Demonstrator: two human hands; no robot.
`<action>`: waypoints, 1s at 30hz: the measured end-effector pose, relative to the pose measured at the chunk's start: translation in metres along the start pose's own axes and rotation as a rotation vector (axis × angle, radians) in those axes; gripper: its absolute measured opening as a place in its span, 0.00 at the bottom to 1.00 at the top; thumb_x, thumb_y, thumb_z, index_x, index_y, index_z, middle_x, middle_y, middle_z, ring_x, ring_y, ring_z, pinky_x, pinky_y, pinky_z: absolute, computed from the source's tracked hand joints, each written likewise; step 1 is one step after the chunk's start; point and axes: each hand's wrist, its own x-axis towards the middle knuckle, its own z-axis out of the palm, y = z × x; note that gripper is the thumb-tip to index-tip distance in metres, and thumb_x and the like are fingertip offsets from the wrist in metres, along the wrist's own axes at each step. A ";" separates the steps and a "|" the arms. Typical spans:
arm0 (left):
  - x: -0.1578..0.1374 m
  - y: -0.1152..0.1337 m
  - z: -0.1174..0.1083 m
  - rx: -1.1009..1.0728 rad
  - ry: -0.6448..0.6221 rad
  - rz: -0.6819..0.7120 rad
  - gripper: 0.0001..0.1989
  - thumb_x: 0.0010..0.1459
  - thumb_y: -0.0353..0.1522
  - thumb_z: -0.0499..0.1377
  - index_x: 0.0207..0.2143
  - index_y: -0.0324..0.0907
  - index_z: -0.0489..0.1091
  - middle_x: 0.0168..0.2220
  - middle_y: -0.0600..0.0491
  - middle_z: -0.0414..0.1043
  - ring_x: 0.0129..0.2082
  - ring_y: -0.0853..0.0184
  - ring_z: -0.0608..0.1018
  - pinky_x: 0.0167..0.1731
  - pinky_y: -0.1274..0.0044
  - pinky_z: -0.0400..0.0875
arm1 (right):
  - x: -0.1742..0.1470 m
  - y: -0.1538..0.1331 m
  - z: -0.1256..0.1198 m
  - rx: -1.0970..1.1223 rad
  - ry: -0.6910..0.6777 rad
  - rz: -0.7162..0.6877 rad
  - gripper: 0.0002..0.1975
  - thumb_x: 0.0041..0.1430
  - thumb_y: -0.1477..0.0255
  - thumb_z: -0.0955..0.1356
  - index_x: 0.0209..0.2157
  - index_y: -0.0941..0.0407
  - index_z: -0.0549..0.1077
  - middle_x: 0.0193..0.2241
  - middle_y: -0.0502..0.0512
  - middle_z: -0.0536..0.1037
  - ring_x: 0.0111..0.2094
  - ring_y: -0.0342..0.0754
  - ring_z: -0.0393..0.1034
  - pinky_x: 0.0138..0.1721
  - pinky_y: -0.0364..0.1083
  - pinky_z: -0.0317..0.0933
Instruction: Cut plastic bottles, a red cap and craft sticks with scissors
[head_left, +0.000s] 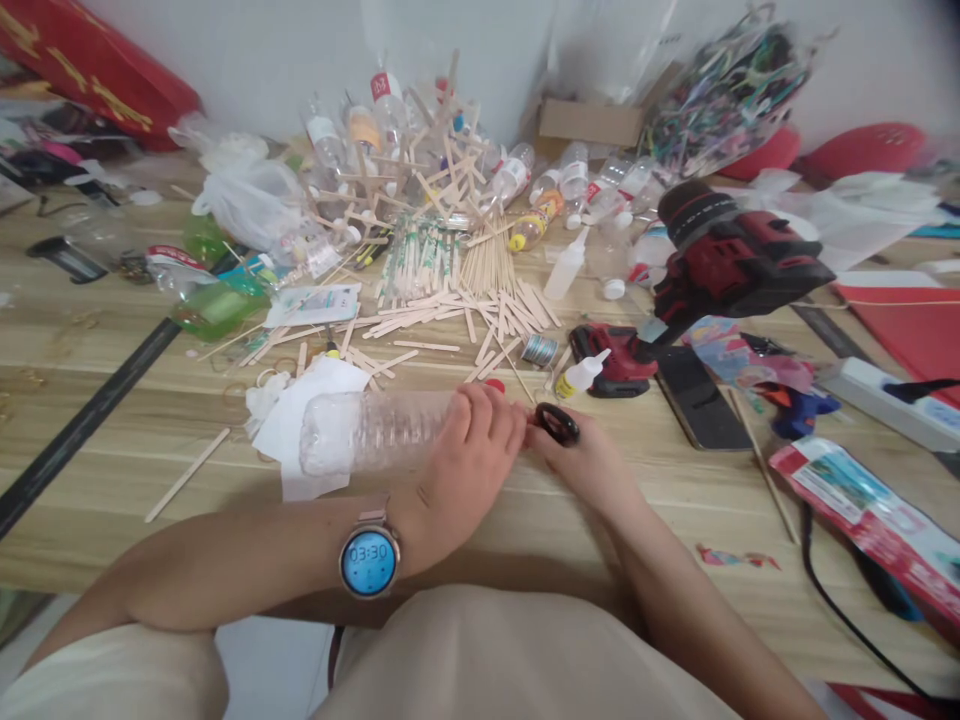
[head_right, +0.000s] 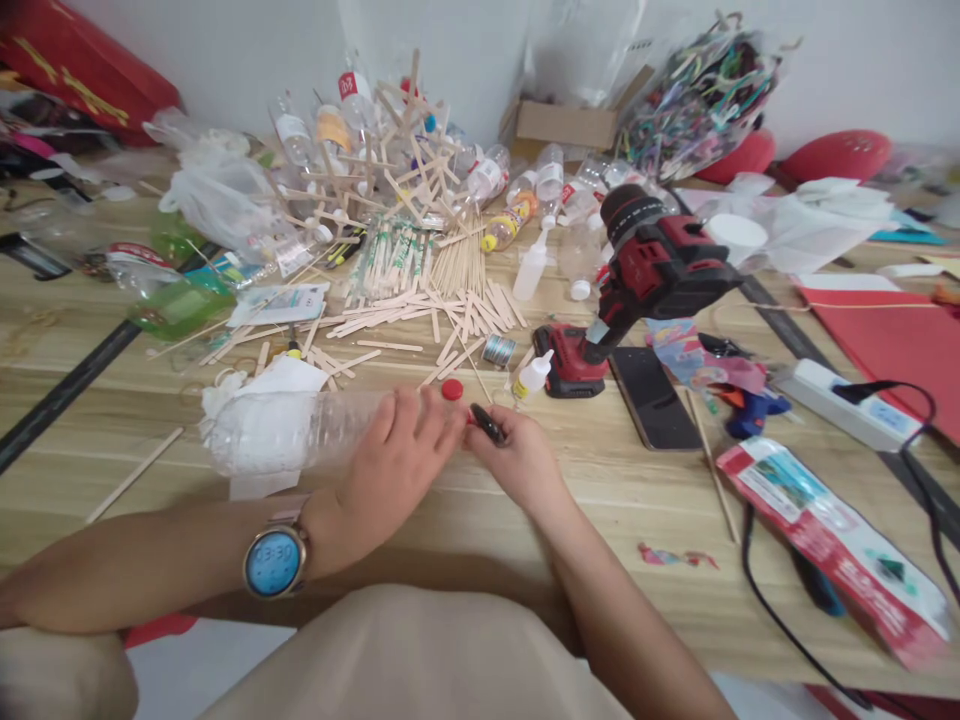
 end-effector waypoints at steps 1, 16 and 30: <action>0.000 0.001 0.002 -0.001 0.007 0.003 0.19 0.67 0.23 0.46 0.55 0.34 0.70 0.50 0.39 0.76 0.48 0.54 0.78 0.48 0.65 0.70 | 0.001 0.000 0.000 -0.007 -0.008 0.007 0.09 0.49 0.65 0.64 0.21 0.54 0.64 0.16 0.45 0.63 0.20 0.42 0.56 0.22 0.42 0.54; 0.011 0.006 0.005 -0.036 -0.079 -0.016 0.21 0.67 0.23 0.44 0.56 0.32 0.69 0.51 0.38 0.74 0.49 0.55 0.77 0.49 0.65 0.68 | 0.014 0.015 -0.003 -0.078 0.010 -0.086 0.11 0.50 0.65 0.65 0.20 0.52 0.60 0.20 0.48 0.61 0.25 0.46 0.57 0.26 0.45 0.54; 0.000 0.006 0.005 -0.156 -0.075 -0.083 0.19 0.68 0.24 0.46 0.56 0.37 0.68 0.49 0.39 0.76 0.45 0.55 0.78 0.43 0.65 0.69 | 0.009 0.011 -0.004 -0.120 -0.040 -0.102 0.14 0.52 0.61 0.64 0.20 0.52 0.60 0.18 0.47 0.61 0.24 0.44 0.56 0.25 0.44 0.51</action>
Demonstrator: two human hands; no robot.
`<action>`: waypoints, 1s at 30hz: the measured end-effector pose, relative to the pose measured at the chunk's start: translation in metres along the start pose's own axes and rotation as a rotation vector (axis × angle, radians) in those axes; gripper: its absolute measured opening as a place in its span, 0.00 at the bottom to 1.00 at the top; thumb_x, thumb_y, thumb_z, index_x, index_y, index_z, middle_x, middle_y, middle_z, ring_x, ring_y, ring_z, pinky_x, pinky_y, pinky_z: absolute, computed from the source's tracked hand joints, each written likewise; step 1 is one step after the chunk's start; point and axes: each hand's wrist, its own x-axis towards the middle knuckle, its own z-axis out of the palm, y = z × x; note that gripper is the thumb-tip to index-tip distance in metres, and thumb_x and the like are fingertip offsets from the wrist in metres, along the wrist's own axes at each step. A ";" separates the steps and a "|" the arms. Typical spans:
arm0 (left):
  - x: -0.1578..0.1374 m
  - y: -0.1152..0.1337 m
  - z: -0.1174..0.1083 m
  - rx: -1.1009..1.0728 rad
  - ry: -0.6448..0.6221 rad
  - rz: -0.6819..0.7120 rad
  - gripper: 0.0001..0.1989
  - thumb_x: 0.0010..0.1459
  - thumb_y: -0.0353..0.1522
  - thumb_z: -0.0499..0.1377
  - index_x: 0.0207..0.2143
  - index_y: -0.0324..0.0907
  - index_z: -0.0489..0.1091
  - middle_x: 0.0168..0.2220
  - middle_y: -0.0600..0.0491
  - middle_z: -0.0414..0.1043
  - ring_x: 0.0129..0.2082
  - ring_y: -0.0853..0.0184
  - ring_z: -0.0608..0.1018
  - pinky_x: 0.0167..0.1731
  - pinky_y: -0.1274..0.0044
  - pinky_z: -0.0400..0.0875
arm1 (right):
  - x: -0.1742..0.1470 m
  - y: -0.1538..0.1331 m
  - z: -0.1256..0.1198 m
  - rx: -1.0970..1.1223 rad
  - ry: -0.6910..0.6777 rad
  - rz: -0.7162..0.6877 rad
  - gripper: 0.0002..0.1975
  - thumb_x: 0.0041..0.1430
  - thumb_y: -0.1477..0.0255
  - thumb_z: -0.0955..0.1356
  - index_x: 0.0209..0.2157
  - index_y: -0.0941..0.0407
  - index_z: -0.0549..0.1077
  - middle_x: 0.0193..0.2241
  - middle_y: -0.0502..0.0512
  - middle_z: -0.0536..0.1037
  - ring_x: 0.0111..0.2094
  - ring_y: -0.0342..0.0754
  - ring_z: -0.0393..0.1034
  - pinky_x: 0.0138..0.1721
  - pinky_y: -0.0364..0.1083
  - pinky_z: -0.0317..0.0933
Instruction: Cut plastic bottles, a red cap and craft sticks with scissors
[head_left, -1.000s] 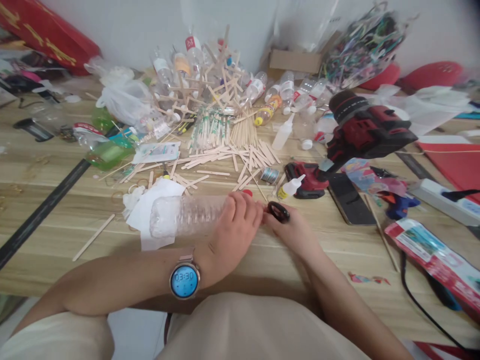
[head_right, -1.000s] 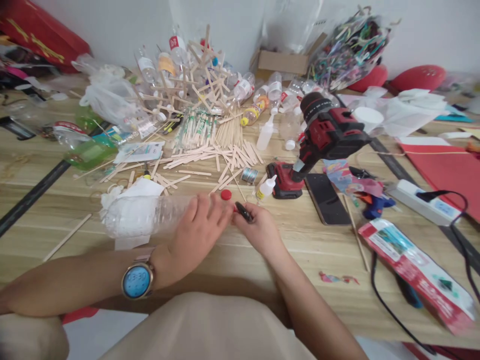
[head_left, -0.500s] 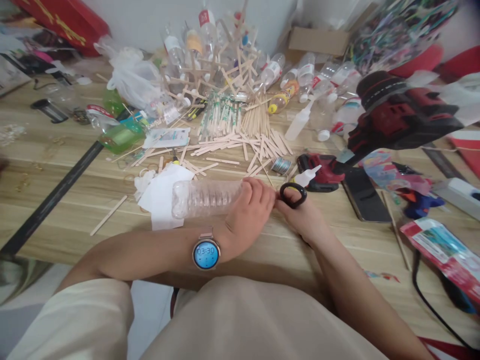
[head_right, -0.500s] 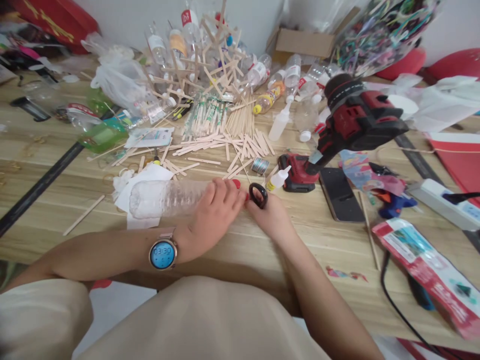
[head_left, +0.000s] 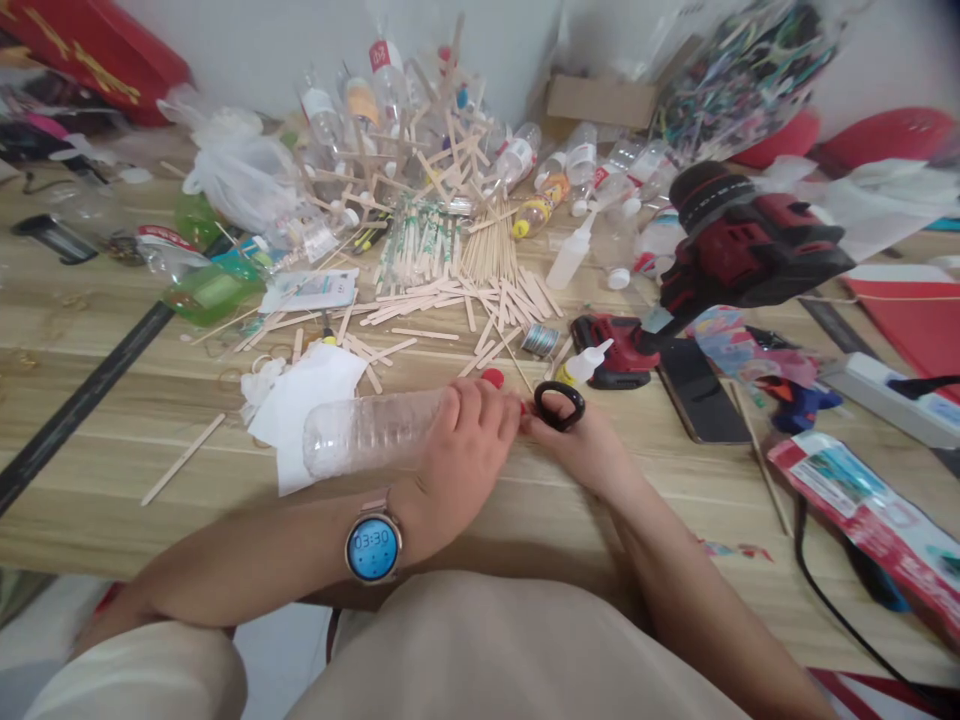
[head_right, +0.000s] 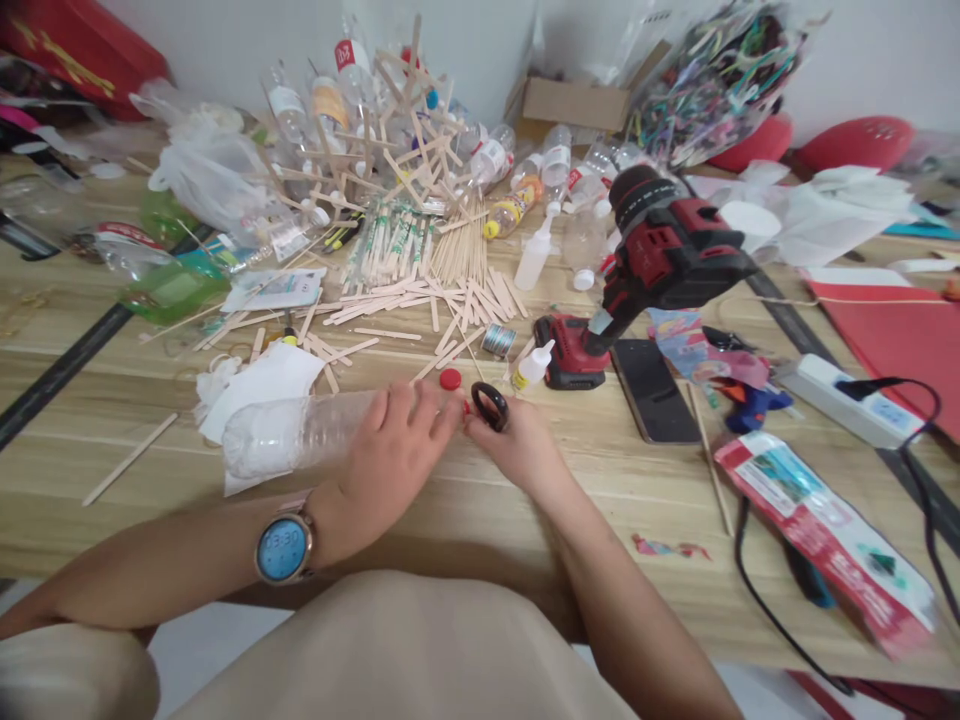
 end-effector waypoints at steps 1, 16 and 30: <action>0.000 0.000 0.001 0.001 0.008 -0.005 0.18 0.68 0.25 0.46 0.56 0.37 0.68 0.49 0.39 0.76 0.45 0.55 0.78 0.43 0.65 0.69 | 0.000 0.000 0.000 -0.004 -0.001 0.001 0.13 0.52 0.61 0.64 0.20 0.52 0.60 0.18 0.47 0.60 0.24 0.44 0.56 0.25 0.44 0.51; 0.005 -0.002 0.003 -0.071 -0.013 -0.074 0.17 0.68 0.26 0.49 0.56 0.41 0.68 0.45 0.43 0.77 0.39 0.58 0.77 0.38 0.67 0.69 | -0.003 -0.002 0.001 0.007 0.029 -0.022 0.11 0.51 0.63 0.64 0.21 0.52 0.60 0.19 0.47 0.63 0.23 0.44 0.58 0.24 0.43 0.54; 0.004 0.002 0.001 -0.047 0.019 -0.078 0.17 0.68 0.26 0.48 0.52 0.41 0.72 0.38 0.46 0.78 0.35 0.57 0.78 0.33 0.68 0.69 | -0.010 -0.007 0.009 -0.073 0.083 -0.049 0.09 0.53 0.67 0.63 0.22 0.53 0.62 0.18 0.47 0.66 0.21 0.42 0.59 0.23 0.41 0.52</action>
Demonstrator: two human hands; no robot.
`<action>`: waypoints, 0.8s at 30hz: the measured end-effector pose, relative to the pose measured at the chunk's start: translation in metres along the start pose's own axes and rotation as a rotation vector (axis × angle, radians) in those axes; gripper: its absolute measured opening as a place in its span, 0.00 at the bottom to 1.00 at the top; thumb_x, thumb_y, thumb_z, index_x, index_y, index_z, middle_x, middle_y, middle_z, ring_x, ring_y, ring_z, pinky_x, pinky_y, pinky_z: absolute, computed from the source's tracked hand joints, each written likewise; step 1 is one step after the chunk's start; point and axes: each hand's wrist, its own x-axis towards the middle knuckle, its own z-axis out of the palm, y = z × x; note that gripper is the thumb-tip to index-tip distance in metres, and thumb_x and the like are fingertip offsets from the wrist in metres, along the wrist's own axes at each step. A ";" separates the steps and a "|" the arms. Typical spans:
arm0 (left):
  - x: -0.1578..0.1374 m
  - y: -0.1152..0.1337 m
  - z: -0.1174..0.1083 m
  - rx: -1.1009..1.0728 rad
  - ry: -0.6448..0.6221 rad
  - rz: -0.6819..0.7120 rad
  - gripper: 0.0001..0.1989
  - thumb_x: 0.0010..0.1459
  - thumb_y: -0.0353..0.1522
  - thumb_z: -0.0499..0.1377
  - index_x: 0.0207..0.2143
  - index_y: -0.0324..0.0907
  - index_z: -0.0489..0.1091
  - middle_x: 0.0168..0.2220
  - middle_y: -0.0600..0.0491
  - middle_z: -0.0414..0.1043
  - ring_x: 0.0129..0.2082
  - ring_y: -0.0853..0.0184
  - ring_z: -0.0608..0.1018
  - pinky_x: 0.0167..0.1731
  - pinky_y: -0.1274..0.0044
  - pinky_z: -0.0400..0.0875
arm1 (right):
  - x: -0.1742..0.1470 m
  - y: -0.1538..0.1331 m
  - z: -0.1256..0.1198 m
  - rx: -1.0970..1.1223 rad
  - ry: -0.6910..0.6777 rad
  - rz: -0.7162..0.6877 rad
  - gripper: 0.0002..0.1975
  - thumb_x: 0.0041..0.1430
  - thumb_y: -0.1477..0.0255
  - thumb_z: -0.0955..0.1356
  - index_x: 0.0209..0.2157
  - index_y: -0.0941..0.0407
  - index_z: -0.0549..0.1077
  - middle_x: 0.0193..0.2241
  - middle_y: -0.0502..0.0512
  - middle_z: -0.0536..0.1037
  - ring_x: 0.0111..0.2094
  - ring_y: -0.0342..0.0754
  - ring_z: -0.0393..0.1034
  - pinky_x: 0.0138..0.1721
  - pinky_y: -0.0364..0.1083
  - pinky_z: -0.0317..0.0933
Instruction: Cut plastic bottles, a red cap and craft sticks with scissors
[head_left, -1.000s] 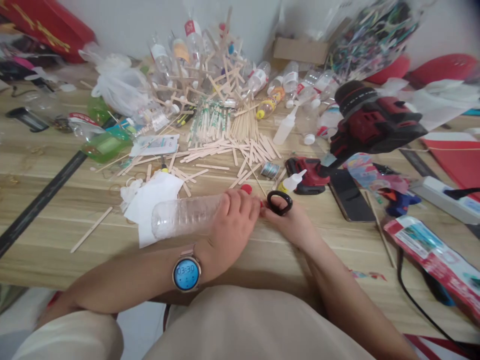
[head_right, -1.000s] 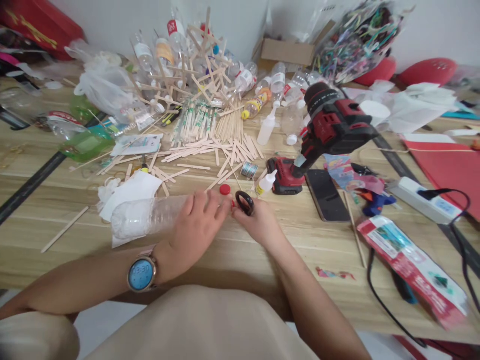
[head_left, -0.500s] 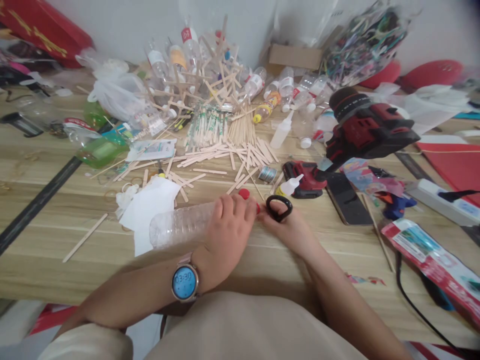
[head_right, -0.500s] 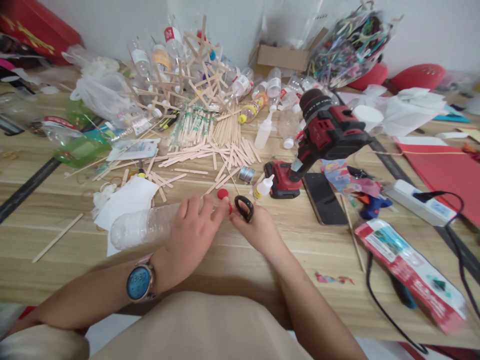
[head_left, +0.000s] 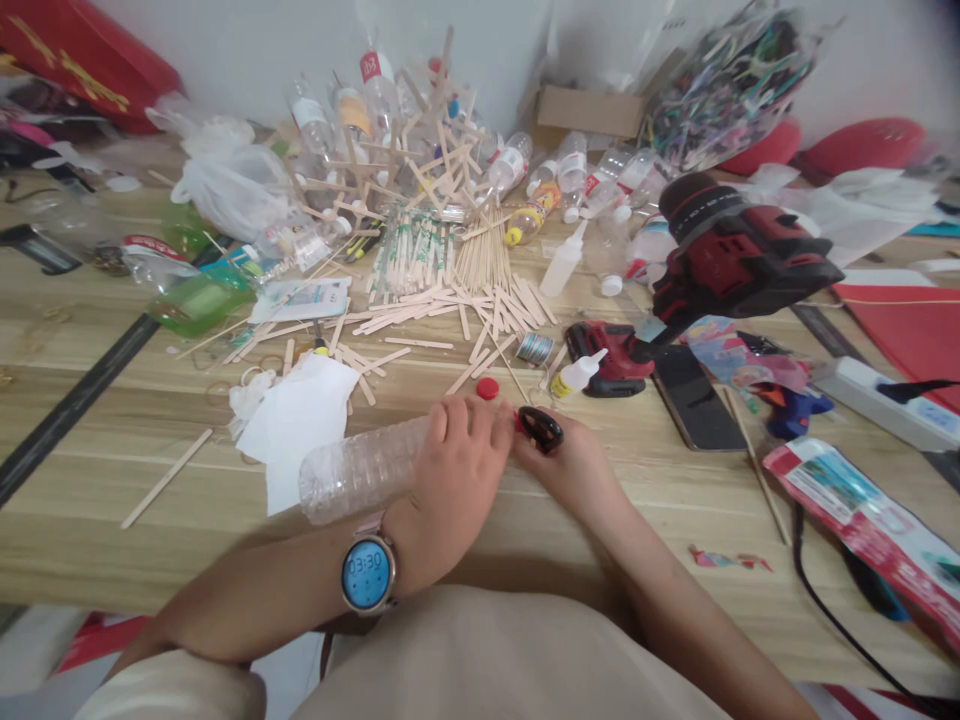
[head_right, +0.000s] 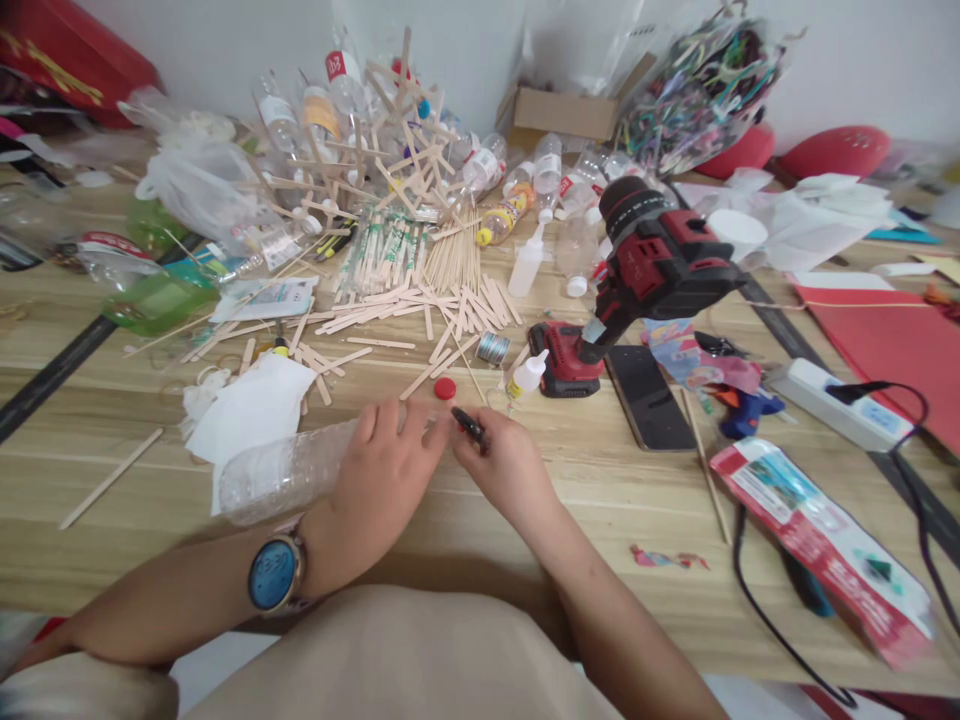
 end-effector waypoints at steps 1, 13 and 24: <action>0.000 0.000 -0.001 0.005 -0.003 -0.001 0.17 0.68 0.26 0.48 0.51 0.41 0.72 0.37 0.46 0.78 0.35 0.57 0.78 0.33 0.68 0.69 | 0.000 0.000 0.000 -0.003 0.000 -0.003 0.09 0.54 0.67 0.63 0.22 0.53 0.62 0.18 0.47 0.66 0.21 0.42 0.59 0.23 0.41 0.52; -0.002 0.000 -0.005 0.040 -0.051 0.017 0.17 0.66 0.25 0.48 0.50 0.40 0.72 0.37 0.45 0.77 0.36 0.57 0.78 0.33 0.68 0.70 | -0.006 0.002 0.005 -0.094 0.071 -0.105 0.10 0.59 0.68 0.63 0.24 0.54 0.65 0.20 0.49 0.69 0.22 0.43 0.61 0.24 0.41 0.55; -0.002 -0.004 -0.001 -0.122 -0.096 0.013 0.23 0.66 0.24 0.49 0.63 0.41 0.62 0.41 0.44 0.75 0.37 0.57 0.76 0.34 0.68 0.71 | -0.012 0.010 0.005 -0.235 0.224 -0.258 0.08 0.57 0.74 0.62 0.37 0.57 0.71 0.28 0.56 0.74 0.28 0.50 0.69 0.27 0.45 0.62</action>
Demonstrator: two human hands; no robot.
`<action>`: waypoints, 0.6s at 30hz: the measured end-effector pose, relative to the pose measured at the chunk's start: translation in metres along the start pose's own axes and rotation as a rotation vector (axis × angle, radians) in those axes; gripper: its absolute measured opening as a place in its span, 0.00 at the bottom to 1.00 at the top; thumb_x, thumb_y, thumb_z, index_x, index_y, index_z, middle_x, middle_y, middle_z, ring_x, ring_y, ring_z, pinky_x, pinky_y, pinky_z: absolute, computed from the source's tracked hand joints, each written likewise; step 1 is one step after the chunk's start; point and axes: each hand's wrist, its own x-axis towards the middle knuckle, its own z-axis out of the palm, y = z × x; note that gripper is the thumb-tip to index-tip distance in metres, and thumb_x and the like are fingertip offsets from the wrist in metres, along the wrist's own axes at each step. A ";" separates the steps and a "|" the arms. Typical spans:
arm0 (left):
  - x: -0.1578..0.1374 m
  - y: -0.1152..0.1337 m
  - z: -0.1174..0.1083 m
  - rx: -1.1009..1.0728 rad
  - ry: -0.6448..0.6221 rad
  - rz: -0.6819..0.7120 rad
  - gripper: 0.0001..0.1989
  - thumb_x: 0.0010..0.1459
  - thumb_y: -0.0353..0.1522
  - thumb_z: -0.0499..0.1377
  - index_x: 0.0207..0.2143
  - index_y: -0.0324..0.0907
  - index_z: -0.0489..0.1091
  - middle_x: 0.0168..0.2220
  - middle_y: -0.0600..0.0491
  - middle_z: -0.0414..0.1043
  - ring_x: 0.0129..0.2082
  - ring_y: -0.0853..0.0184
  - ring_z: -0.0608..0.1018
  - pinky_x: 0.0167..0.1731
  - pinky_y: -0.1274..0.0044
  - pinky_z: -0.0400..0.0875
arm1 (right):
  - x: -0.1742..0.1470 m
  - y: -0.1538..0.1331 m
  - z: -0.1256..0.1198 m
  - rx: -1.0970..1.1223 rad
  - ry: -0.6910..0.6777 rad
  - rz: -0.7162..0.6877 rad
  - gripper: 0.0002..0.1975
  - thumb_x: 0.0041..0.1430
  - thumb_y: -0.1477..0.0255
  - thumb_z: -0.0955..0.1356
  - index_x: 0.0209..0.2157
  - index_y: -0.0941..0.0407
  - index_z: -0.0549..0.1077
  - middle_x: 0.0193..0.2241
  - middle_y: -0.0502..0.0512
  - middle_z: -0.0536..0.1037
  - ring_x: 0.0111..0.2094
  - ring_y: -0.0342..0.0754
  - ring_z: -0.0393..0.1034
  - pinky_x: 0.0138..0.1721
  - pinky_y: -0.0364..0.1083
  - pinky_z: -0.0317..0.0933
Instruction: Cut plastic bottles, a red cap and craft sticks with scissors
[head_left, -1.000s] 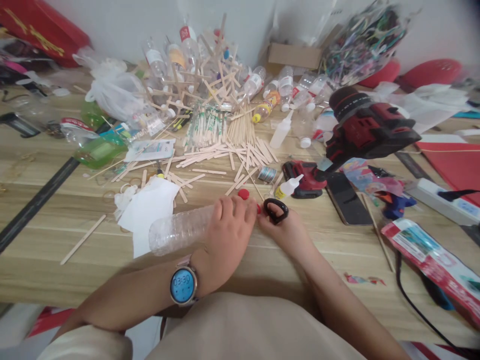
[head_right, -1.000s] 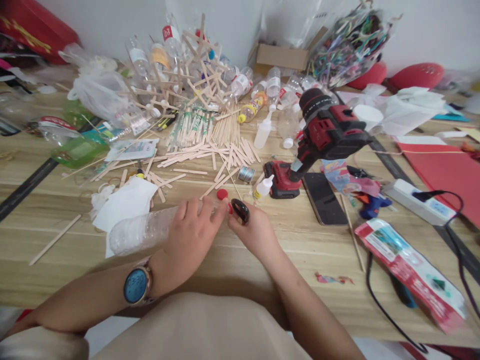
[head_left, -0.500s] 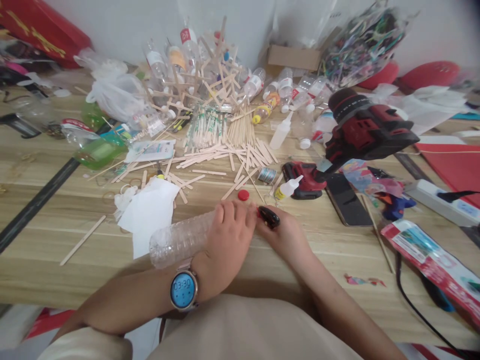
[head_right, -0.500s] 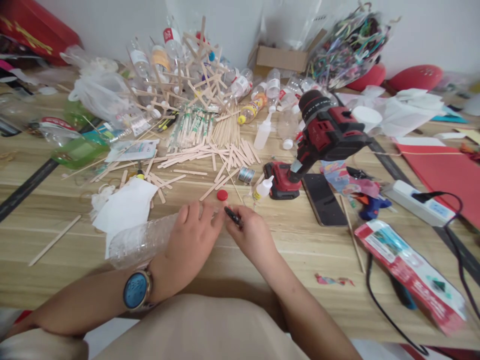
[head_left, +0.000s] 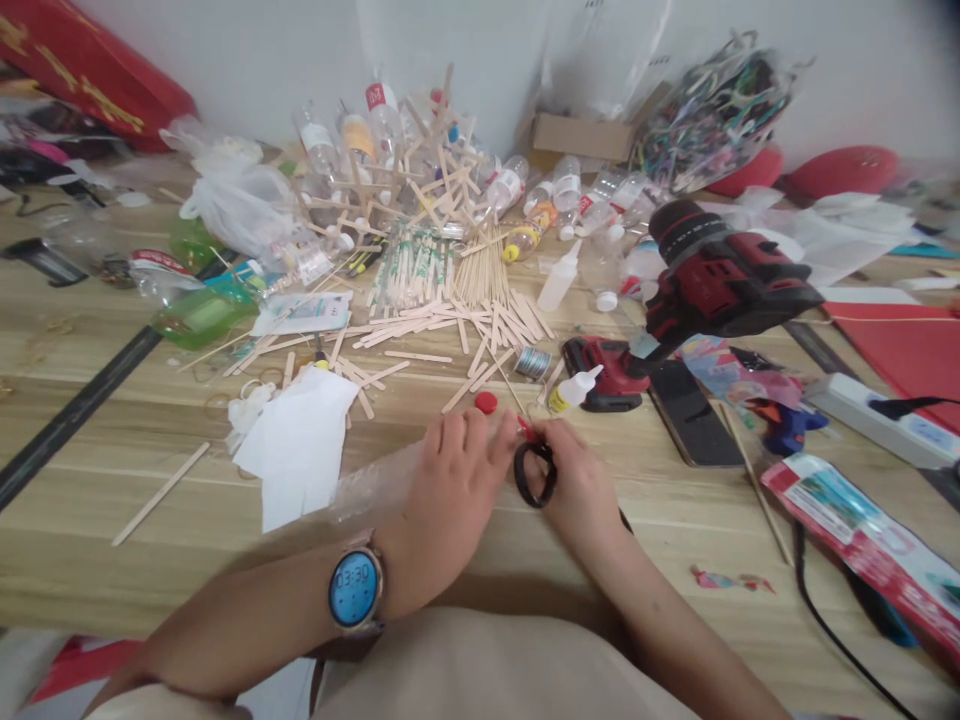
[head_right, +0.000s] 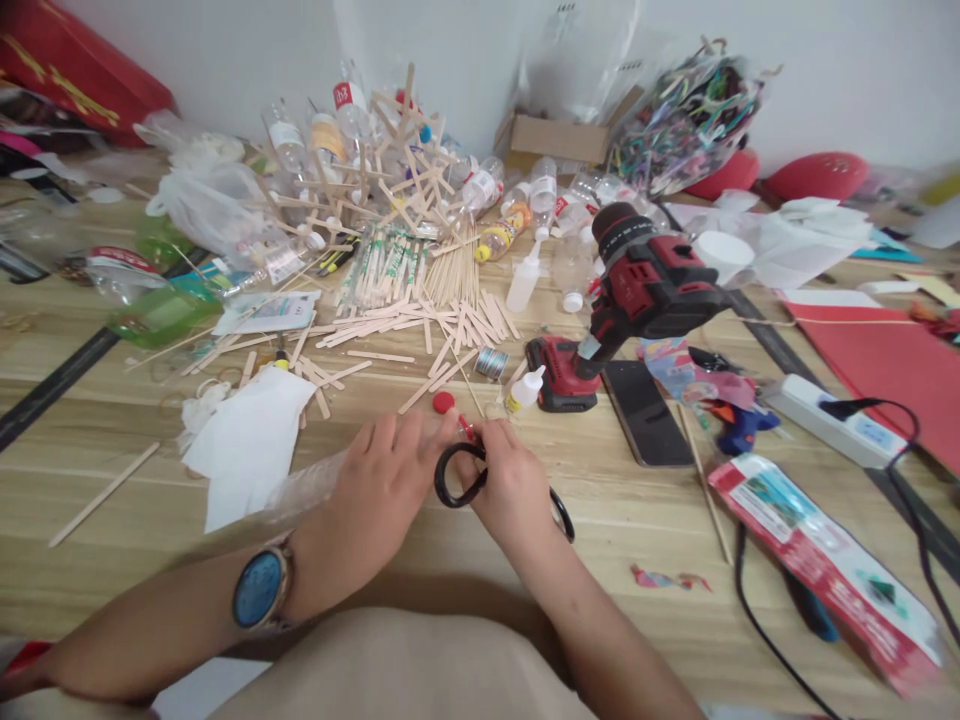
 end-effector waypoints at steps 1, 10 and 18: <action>0.001 -0.004 -0.002 -0.059 -0.038 -0.001 0.24 0.66 0.25 0.51 0.63 0.41 0.60 0.41 0.44 0.74 0.38 0.57 0.76 0.35 0.67 0.71 | 0.000 0.000 -0.001 0.004 0.008 -0.024 0.09 0.56 0.75 0.62 0.38 0.56 0.71 0.29 0.56 0.75 0.28 0.50 0.70 0.28 0.45 0.63; 0.007 -0.048 -0.017 -0.788 -0.380 0.042 0.33 0.61 0.41 0.59 0.64 0.39 0.57 0.55 0.40 0.71 0.54 0.53 0.74 0.52 0.61 0.71 | -0.004 0.003 -0.005 0.088 0.104 -0.129 0.16 0.62 0.79 0.63 0.50 0.52 0.71 0.35 0.53 0.77 0.33 0.47 0.74 0.33 0.44 0.69; 0.000 -0.053 -0.006 -0.913 -0.352 -0.021 0.29 0.64 0.40 0.57 0.64 0.43 0.59 0.60 0.49 0.72 0.55 0.63 0.77 0.50 0.74 0.73 | -0.009 -0.002 -0.001 0.114 0.020 -0.132 0.19 0.62 0.80 0.63 0.54 0.54 0.70 0.38 0.55 0.77 0.35 0.47 0.76 0.34 0.44 0.71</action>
